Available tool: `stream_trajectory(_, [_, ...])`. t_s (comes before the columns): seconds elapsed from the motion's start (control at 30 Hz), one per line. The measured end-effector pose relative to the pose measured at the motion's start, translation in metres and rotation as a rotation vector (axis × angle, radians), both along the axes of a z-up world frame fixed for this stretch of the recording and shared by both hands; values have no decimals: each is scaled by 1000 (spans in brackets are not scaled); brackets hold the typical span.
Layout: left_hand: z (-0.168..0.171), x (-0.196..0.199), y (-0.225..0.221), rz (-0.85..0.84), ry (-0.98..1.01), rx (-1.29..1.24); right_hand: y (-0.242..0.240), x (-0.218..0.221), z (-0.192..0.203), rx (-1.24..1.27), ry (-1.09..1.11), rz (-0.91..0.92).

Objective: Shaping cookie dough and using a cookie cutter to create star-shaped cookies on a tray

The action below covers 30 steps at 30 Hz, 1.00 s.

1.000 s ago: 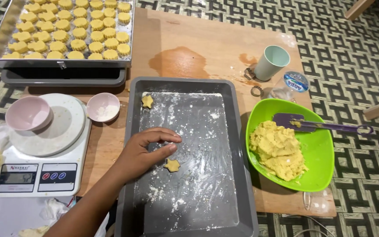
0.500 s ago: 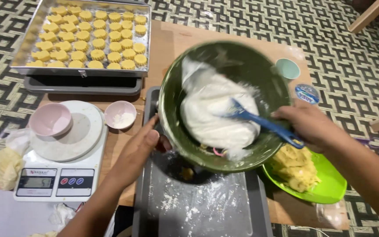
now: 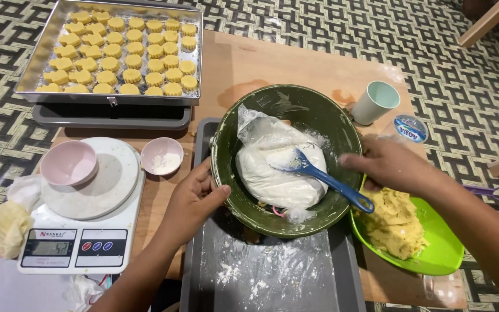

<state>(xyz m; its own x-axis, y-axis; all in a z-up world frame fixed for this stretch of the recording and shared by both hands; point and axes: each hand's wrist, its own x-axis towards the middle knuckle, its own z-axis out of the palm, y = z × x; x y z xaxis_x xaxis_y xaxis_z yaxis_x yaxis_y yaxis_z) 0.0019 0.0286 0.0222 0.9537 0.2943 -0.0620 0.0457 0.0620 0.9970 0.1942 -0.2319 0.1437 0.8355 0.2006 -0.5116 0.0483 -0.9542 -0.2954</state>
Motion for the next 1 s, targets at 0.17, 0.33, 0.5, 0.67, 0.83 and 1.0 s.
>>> stream_trajectory(0.17, [-10,-1,-9,17,-90,-58,22,-38,15,-318,-569,395])
stream_trajectory(0.33, [-19,-3,-8,24,-114,-65,8,-54,-25,-463,-512,693])
stream_trajectory(0.5, [-18,-2,-6,-11,-131,-77,21,-50,7,-386,-264,477])
stream_trajectory(0.67, [-29,-1,-4,-29,-143,-56,15,-29,43,-378,-219,354])
stream_trajectory(0.83, [-31,-2,-3,-32,-126,-41,18,-34,59,-564,-208,356])
stream_trajectory(1.0, [-30,0,-4,-34,-172,-97,13,-34,54,-556,-292,396])
